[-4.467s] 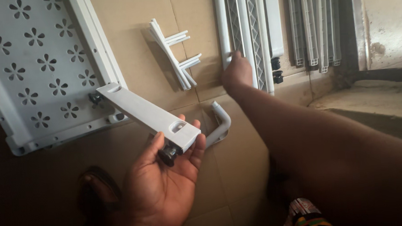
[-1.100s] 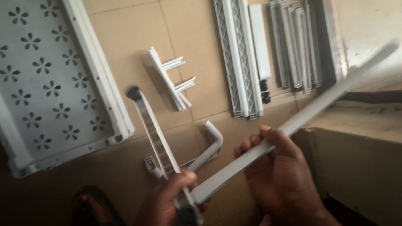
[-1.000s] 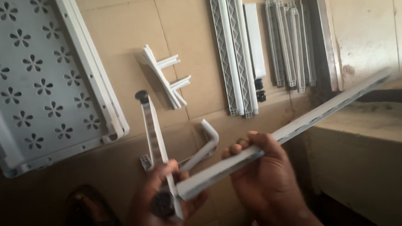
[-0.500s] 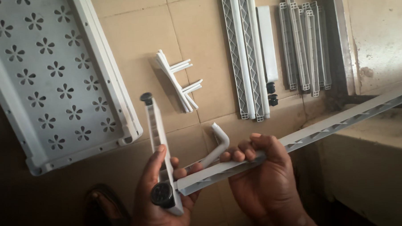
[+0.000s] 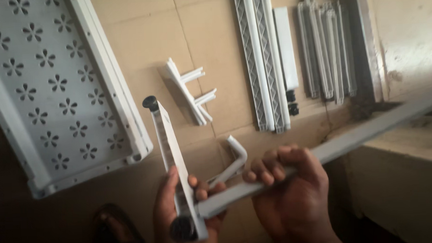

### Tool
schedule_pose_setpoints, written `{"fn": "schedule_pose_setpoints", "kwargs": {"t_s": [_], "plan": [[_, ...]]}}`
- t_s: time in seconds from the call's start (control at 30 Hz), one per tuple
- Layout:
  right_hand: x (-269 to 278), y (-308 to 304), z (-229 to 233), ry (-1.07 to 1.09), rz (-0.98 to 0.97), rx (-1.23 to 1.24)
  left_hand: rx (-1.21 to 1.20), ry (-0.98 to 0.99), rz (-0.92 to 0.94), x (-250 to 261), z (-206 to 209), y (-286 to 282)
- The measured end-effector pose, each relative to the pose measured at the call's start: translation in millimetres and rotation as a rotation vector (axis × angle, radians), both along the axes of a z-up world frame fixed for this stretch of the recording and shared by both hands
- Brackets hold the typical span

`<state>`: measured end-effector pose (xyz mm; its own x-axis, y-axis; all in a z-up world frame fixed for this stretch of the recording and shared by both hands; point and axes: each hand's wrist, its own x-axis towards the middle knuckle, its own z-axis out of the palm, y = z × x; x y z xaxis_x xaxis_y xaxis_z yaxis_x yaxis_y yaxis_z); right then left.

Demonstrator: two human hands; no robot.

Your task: The person assembles a white plastic storage rack by hand. They pick up various plastic components including perforated panels, rods, and connectors, then insert and snap them together to form a frame structure.

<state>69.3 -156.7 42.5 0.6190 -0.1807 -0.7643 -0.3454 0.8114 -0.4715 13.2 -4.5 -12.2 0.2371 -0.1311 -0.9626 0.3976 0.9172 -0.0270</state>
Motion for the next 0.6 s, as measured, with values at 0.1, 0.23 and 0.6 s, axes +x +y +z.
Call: {"fn": "schedule_pose_setpoints", "kwargs": {"t_s": [0.1, 0.23, 0.6], "plan": [[1.4, -6.4, 1.7, -0.003, 0.029, 0.007, -0.186, -0.306, 0.093, -11.1, -4.0, 0.7], [2.6, -7.0, 6.2, -0.016, 0.047, 0.018, -0.174, -0.358, 0.077, -7.6, 3.7, 0.3], [26.3, -16.8, 12.7, 0.124, 0.014, -0.247, -0.385, -0.729, 0.202, 23.9, 13.3, 21.1]]}}
